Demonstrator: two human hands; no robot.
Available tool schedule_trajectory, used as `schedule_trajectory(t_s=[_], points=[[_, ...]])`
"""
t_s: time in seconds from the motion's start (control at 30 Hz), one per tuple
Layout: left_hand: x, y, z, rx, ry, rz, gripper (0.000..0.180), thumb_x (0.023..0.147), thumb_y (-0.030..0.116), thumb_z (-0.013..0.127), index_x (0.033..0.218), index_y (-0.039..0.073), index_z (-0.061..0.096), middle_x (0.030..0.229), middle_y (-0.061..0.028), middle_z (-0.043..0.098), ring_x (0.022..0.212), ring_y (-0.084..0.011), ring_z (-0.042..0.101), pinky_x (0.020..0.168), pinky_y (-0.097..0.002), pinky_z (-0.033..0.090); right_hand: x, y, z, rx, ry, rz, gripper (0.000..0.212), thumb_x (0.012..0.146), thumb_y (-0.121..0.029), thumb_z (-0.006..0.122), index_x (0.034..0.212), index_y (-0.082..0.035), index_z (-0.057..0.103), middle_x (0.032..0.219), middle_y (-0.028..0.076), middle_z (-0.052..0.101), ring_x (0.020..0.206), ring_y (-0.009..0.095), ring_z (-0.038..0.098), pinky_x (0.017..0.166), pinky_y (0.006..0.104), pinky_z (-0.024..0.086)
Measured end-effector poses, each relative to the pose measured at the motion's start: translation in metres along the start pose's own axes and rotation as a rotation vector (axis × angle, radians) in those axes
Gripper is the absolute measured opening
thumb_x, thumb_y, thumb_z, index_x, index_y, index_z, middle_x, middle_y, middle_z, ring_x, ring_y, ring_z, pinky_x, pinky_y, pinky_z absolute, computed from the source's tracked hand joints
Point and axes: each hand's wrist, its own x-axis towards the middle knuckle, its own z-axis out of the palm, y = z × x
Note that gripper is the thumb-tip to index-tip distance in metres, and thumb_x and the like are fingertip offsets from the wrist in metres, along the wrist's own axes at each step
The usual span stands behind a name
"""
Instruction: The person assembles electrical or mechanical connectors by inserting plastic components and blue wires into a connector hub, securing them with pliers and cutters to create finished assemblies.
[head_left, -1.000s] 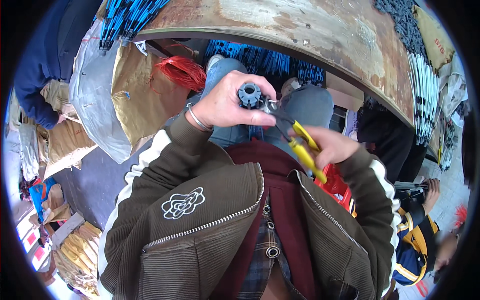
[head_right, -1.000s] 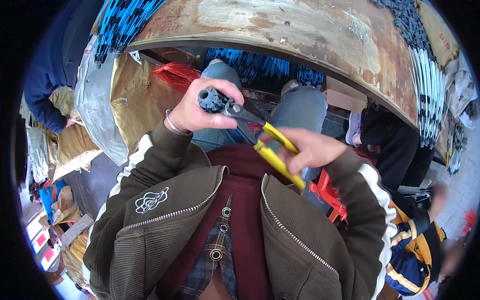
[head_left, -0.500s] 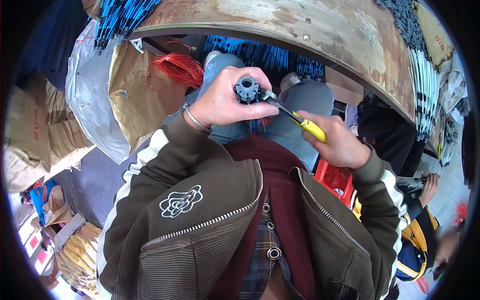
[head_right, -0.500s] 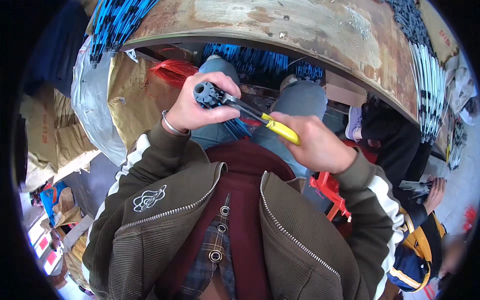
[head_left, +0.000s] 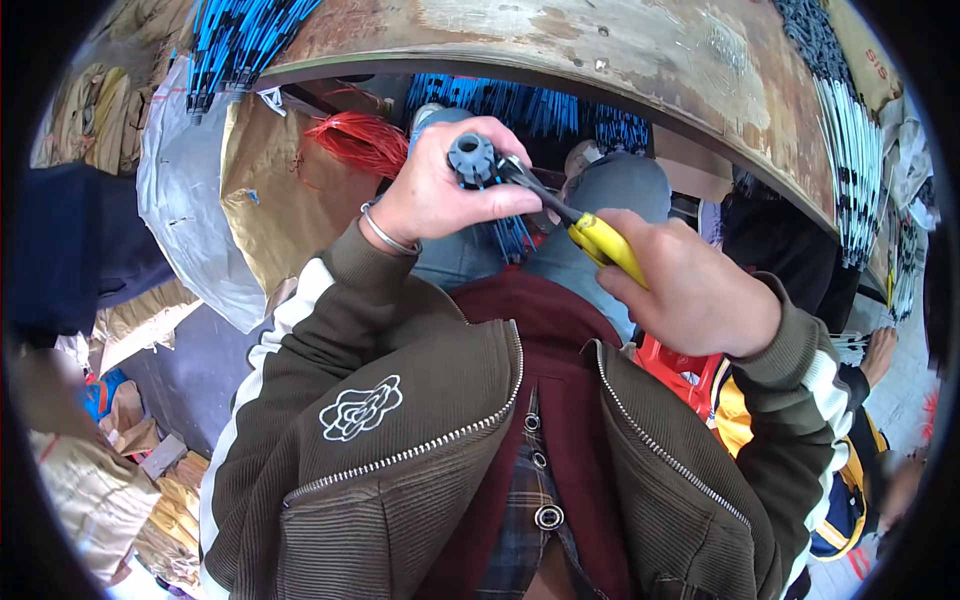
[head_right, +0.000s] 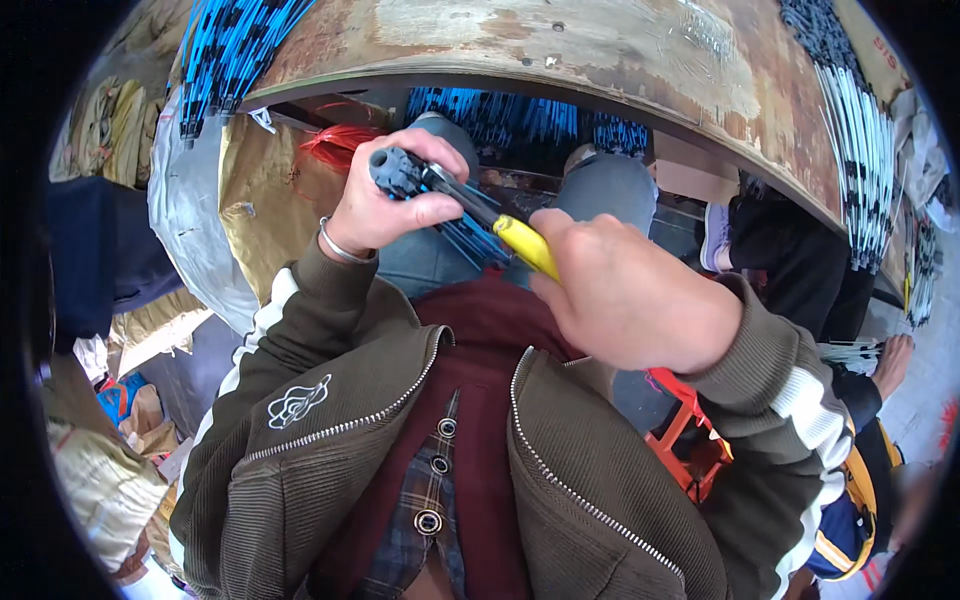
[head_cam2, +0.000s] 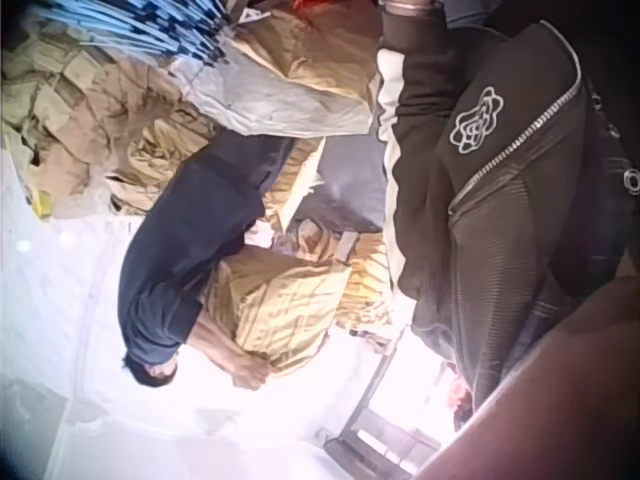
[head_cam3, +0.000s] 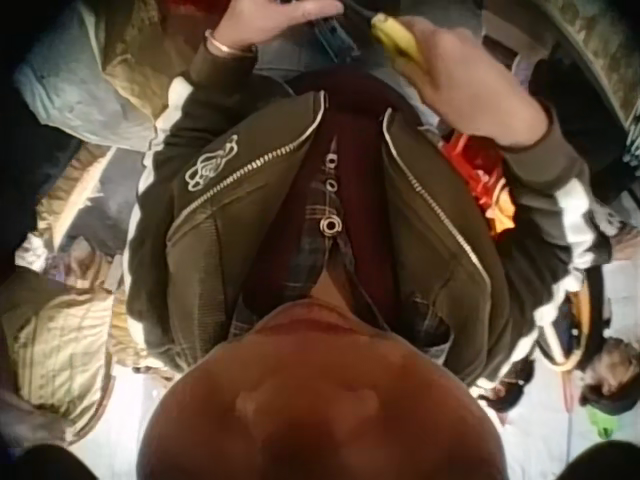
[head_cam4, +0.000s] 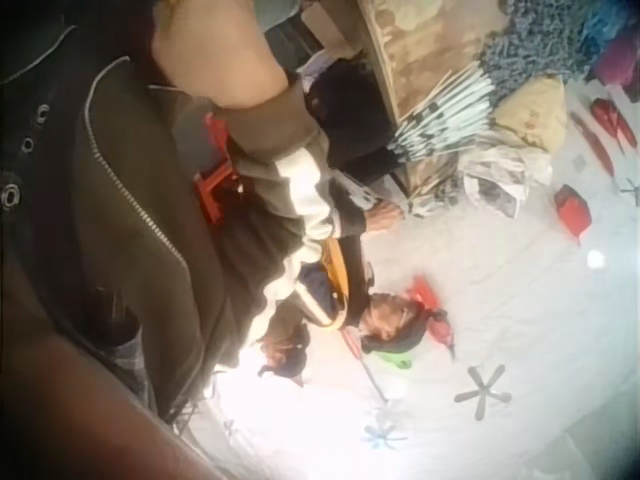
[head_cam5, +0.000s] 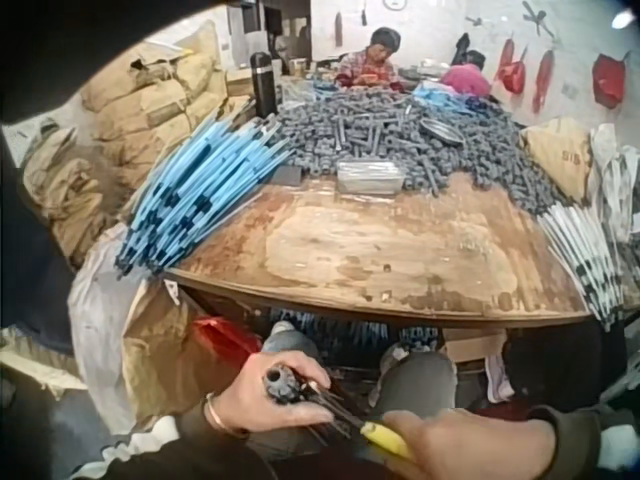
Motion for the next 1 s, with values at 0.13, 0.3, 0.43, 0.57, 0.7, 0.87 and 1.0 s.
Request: schedule_trajectory(t_s=[0.13,0.3,0.43,0.57,0.7,0.87,1.0], points=[[0.001,-0.006,-0.006,-0.100,0.217,-0.036,0.027,0.070,0.004,0.070,0.094,-0.001,0.057,0.077,-0.0057,0.061,0.072,-0.0119,0.058,0.066,-0.0254,0.047,0.025,0.027,-0.012,-0.101,0.265,-0.105,0.031,0.080,-0.015,0.061,0.106,0.001,0.054,0.063,0.016,0.058,0.059,0.026,0.061,0.054,0.0341,0.045],[0.010,0.003,-0.029,-0.258,0.477,0.049,0.024,0.076,0.005,0.065,0.096,-0.003,0.056,0.074,-0.0057,0.061,0.068,-0.0132,0.058,0.063,-0.0258,0.047,0.051,0.094,-0.062,-0.733,0.794,0.055,0.038,0.080,-0.029,0.063,0.106,-0.002,0.057,0.067,0.016,0.060,0.062,0.029,0.060,0.058,0.0405,0.047],[0.011,0.024,-0.057,-0.309,0.650,0.148,0.019,0.080,0.009,0.060,0.093,-0.004,0.056,0.070,-0.0065,0.058,0.065,-0.0176,0.059,0.060,-0.0279,0.047,0.060,0.120,-0.055,-0.907,0.989,-0.063,0.038,0.078,-0.029,0.065,0.105,-0.003,0.059,0.080,0.015,0.063,0.069,0.030,0.060,0.064,0.0389,0.048],[-0.014,0.029,-0.094,-0.612,0.862,0.207,0.020,0.085,0.019,0.055,0.083,-0.001,0.053,0.069,-0.0089,0.055,0.070,-0.0241,0.057,0.065,-0.0343,0.047,0.026,0.039,0.024,0.208,0.202,-0.423,0.033,0.076,-0.016,0.067,0.105,-0.002,0.059,0.103,0.011,0.061,0.091,0.020,0.059,0.078,0.0312,0.047],[-0.014,0.005,-0.080,-1.008,0.736,0.186,0.025,0.087,0.025,0.052,0.078,0.001,0.051,0.073,-0.0109,0.055,0.078,-0.0272,0.056,0.073,-0.0385,0.046,0.050,0.067,0.110,0.668,0.062,-0.309,0.061,0.071,-0.017,0.073,0.124,-0.005,0.046,0.117,0.013,0.055,0.107,0.023,0.053,0.086,0.0352,0.046],[-0.015,-0.043,-0.025,-1.248,0.609,-0.064,0.026,0.087,0.027,0.048,0.079,0.002,0.051,0.082,-0.0130,0.057,0.087,-0.0287,0.054,0.081,-0.0415,0.044,0.068,0.076,0.083,1.211,0.804,-0.668,0.076,0.071,-0.020,0.074,0.133,-0.005,0.033,0.122,0.014,0.052,0.117,0.027,0.044,0.090,0.0389,0.044],[-0.010,-0.062,0.014,-1.442,0.623,-0.482,0.034,0.086,0.033,0.052,0.090,-0.001,0.053,0.091,-0.0143,0.059,0.092,-0.0287,0.054,0.086,-0.0435,0.043,0.044,0.081,0.050,1.060,0.620,-0.866,0.067,0.071,-0.018,0.073,0.127,-0.003,0.039,0.119,0.016,0.053,0.114,0.025,0.047,0.093,0.0373,0.041]])
